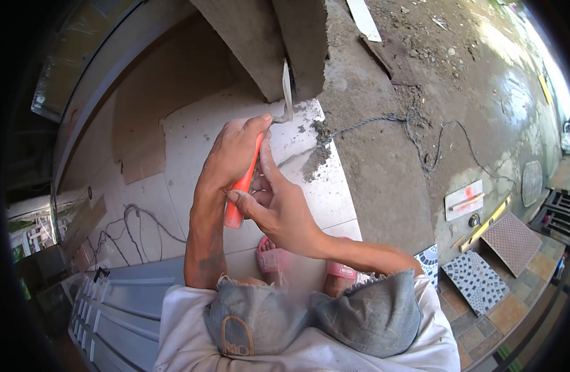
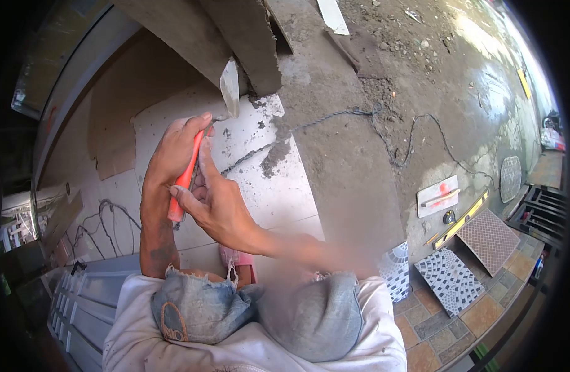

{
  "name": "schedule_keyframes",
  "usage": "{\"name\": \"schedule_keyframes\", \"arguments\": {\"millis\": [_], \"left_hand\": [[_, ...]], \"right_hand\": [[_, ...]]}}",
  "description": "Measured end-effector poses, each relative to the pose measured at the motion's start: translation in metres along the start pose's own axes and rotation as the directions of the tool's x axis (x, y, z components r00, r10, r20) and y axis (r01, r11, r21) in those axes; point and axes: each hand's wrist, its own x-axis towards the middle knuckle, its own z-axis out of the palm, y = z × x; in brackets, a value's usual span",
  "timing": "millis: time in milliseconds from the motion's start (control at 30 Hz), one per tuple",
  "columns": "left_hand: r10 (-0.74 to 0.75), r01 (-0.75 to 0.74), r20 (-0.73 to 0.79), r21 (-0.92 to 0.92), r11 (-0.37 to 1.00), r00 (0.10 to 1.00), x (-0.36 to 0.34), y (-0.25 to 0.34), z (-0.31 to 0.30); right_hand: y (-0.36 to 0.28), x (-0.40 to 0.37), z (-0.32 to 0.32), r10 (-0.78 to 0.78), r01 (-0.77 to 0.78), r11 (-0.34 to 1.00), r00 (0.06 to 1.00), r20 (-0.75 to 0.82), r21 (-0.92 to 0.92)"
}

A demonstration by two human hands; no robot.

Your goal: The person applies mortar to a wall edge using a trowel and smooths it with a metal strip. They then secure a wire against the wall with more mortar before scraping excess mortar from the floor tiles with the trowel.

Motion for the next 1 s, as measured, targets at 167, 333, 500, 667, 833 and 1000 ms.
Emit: {"name": "schedule_keyframes", "arguments": {"millis": [167, 333, 500, 667, 833, 1000], "left_hand": [[-0.078, 0.091, 0.094, -0.147, 0.985, 0.993, -0.034, -0.014, -0.017], [0.0, -0.016, 0.079, 0.203, 0.979, 0.997, -0.015, -0.121, -0.003], [0.126, -0.077, -0.057, 0.53, 0.845, 0.99, 0.014, -0.168, -0.003], [0.445, -0.329, -0.125, 0.504, 0.798, 0.887, 0.019, -0.143, -0.02], [0.486, -0.321, -0.194, 0.54, 0.778, 0.852, 0.031, -0.108, -0.02], [0.501, -0.318, -0.208, 0.559, 0.766, 0.84, 0.043, -0.096, -0.02]], "right_hand": [[0.012, -0.019, -0.005, 0.031, -0.025, 0.999, 0.979, 0.201, -0.035], [0.143, -0.034, -0.043, -0.212, 0.146, 0.758, 0.977, -0.028, -0.635], [0.209, -0.066, -0.098, -0.194, -0.066, 0.422, 0.968, -0.161, -0.904], [0.254, -0.086, -0.125, -0.122, -0.071, 0.226, 0.987, -0.1, -0.971], [0.248, -0.084, -0.122, -0.111, -0.081, 0.215, 0.988, -0.106, -0.973], [0.246, -0.086, -0.12, -0.129, -0.092, 0.205, 0.984, -0.12, -0.974]]}}
